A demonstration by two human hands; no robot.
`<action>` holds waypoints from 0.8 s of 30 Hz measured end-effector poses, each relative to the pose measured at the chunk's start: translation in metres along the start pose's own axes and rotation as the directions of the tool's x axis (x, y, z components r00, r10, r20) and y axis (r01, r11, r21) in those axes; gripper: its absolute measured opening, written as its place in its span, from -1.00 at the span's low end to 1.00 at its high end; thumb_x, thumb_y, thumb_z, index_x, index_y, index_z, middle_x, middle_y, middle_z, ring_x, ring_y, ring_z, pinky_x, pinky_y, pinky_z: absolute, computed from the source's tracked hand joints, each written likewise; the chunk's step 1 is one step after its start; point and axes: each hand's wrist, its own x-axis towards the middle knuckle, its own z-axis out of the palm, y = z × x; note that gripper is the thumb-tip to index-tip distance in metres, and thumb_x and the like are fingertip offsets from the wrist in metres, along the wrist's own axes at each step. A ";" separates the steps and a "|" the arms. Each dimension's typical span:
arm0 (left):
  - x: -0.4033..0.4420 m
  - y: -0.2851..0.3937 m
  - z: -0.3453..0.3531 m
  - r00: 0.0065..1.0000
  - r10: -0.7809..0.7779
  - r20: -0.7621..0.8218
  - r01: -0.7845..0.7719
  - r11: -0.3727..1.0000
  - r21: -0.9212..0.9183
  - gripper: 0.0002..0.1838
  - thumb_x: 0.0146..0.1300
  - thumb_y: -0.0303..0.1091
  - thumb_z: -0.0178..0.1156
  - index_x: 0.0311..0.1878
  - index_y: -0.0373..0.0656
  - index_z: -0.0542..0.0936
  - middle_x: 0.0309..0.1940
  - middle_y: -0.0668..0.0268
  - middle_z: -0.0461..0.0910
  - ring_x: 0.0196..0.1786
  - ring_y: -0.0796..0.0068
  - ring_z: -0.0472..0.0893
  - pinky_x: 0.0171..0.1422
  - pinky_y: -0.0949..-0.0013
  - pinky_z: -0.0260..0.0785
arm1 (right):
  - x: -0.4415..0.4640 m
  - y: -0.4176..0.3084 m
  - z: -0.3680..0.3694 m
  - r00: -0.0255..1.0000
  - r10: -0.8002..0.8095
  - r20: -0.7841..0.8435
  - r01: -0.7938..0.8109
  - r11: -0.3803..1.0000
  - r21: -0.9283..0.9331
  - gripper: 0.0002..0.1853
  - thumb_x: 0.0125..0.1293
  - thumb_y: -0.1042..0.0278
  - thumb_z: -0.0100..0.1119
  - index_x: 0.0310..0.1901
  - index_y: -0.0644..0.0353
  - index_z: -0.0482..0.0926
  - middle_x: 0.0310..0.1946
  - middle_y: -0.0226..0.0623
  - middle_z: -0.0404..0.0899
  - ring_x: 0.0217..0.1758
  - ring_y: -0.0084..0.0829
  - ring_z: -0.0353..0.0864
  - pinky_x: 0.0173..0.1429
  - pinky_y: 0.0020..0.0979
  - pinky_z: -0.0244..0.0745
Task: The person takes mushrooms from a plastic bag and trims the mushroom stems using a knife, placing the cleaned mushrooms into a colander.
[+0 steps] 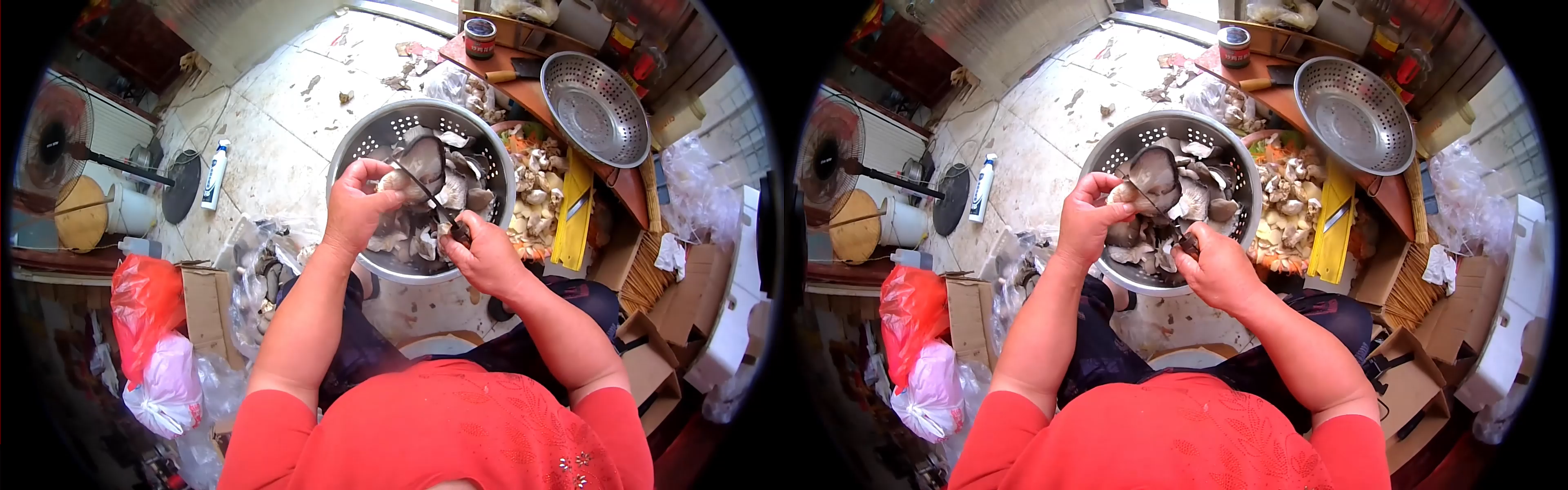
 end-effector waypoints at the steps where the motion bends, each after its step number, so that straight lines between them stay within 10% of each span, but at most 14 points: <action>1: 0.000 0.000 0.001 1.000 -0.005 0.022 0.004 1.000 0.026 -0.67 0.02 -0.64 0.32 -0.12 -0.23 0.51 -0.23 0.31 0.59 -0.24 0.54 0.60 -0.15 0.46 0.54 | 0.002 0.000 0.000 1.000 -0.004 0.006 0.004 1.000 -0.030 -0.71 0.27 0.24 0.20 -0.16 0.32 0.49 -0.41 0.00 0.59 -0.31 -0.04 0.61 -0.20 -0.18 0.47; 9: -0.002 -0.001 0.014 0.995 0.032 0.095 -0.040 0.996 0.084 -0.69 0.02 -0.68 0.30 -0.16 -0.22 0.50 -0.24 0.32 0.62 -0.18 0.56 0.61 -0.06 0.49 0.51 | 0.029 -0.018 -0.010 0.967 0.166 0.193 -0.179 0.983 0.051 -0.70 0.26 0.24 0.16 -0.18 0.37 0.51 -0.38 0.09 0.60 -0.24 0.07 0.61 -0.13 -0.11 0.47; 15: 0.001 0.000 0.015 0.994 0.111 -0.020 -0.111 0.994 0.023 -0.72 0.03 -0.61 0.33 -0.17 -0.23 0.52 -0.32 0.34 0.61 -0.29 0.65 0.60 -0.21 0.56 0.48 | 0.037 -0.012 -0.008 0.990 0.032 0.139 -0.031 0.999 -0.010 -0.68 0.24 0.23 0.16 -0.18 0.38 0.51 -0.40 0.10 0.60 -0.24 0.06 0.62 -0.11 -0.11 0.48; 24: 0.019 0.010 -0.008 0.990 0.052 -0.132 -0.047 0.998 0.042 -0.69 0.07 -0.61 0.29 -0.11 -0.24 0.47 -0.23 0.23 0.62 -0.29 0.48 0.64 -0.21 0.47 0.58 | 0.022 -0.002 -0.011 0.986 0.048 0.160 -0.071 0.988 0.141 -0.67 0.26 0.18 0.21 -0.22 0.35 0.50 -0.63 -0.18 0.54 -0.63 -0.36 0.54 -0.49 -0.33 0.40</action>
